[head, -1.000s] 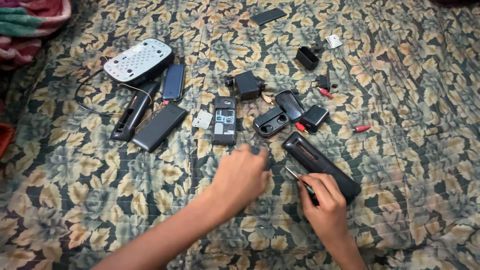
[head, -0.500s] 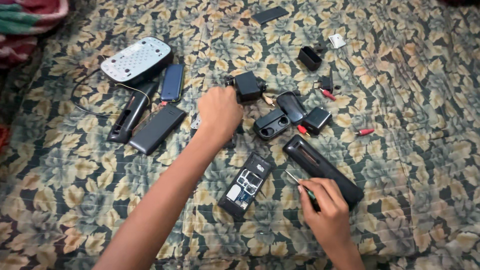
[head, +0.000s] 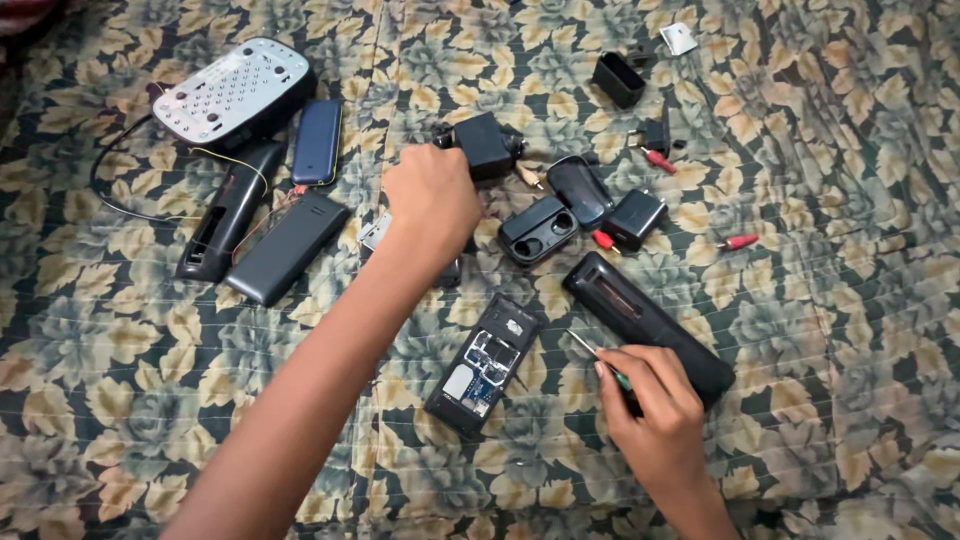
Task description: The person disassembles and reassembles several mobile phones and electronic components on a floral-patterned bedsheet. They use a screwdriver to remove screws from phone casings, separate the back covers, and manipulate internal circuit boards and batteries. The person handles multiple devices, including a black feature phone and a disassembled smartphone, performing actions like prying open cases and aligning components.
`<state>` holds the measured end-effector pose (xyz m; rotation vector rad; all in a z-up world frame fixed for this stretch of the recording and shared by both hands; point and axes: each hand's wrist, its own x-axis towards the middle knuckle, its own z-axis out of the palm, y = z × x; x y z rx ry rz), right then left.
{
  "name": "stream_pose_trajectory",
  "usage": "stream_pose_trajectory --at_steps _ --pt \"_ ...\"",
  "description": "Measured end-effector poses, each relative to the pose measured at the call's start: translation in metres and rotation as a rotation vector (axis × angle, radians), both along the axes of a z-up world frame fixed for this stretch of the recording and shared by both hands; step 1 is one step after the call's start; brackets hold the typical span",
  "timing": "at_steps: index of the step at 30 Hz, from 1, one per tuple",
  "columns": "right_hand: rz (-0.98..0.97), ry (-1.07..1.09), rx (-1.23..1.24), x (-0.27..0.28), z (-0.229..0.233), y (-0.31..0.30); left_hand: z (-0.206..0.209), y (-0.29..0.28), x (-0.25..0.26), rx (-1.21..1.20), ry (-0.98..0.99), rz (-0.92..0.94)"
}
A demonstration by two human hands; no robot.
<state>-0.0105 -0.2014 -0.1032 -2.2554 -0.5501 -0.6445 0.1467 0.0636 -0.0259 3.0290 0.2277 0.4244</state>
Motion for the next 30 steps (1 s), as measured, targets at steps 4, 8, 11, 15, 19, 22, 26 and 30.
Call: stream_pose_trajectory --at_steps 4,8,11,15,19,22,26,30 --pt "0.005 -0.031 0.02 -0.001 0.008 0.003 -0.009 -0.01 -0.004 0.106 -0.052 -0.004" --pt "0.01 -0.071 0.032 -0.003 0.011 0.005 -0.014 -0.005 -0.014 0.045 -0.114 -0.005" --pt "0.009 -0.078 0.041 -0.002 0.014 0.006 -0.013 -0.004 -0.013 0.071 -0.124 0.028" --pt "0.013 -0.052 0.054 -0.005 0.016 0.007 -0.014 -0.019 -0.012 0.164 0.018 0.092" --pt "0.04 -0.158 -0.1 -0.008 0.019 0.009 -0.023 -0.018 -0.023 0.107 -0.193 0.197" --pt "0.056 -0.166 -0.114 -0.008 0.013 0.006 -0.03 -0.016 -0.023 0.105 -0.102 0.225" --pt "0.053 -0.086 0.08 -0.005 -0.004 -0.004 -0.039 -0.025 -0.022 0.175 -0.056 0.252" --pt "0.046 0.116 0.456 -0.004 -0.017 -0.014 -0.05 -0.018 -0.037 0.181 -0.27 0.18"
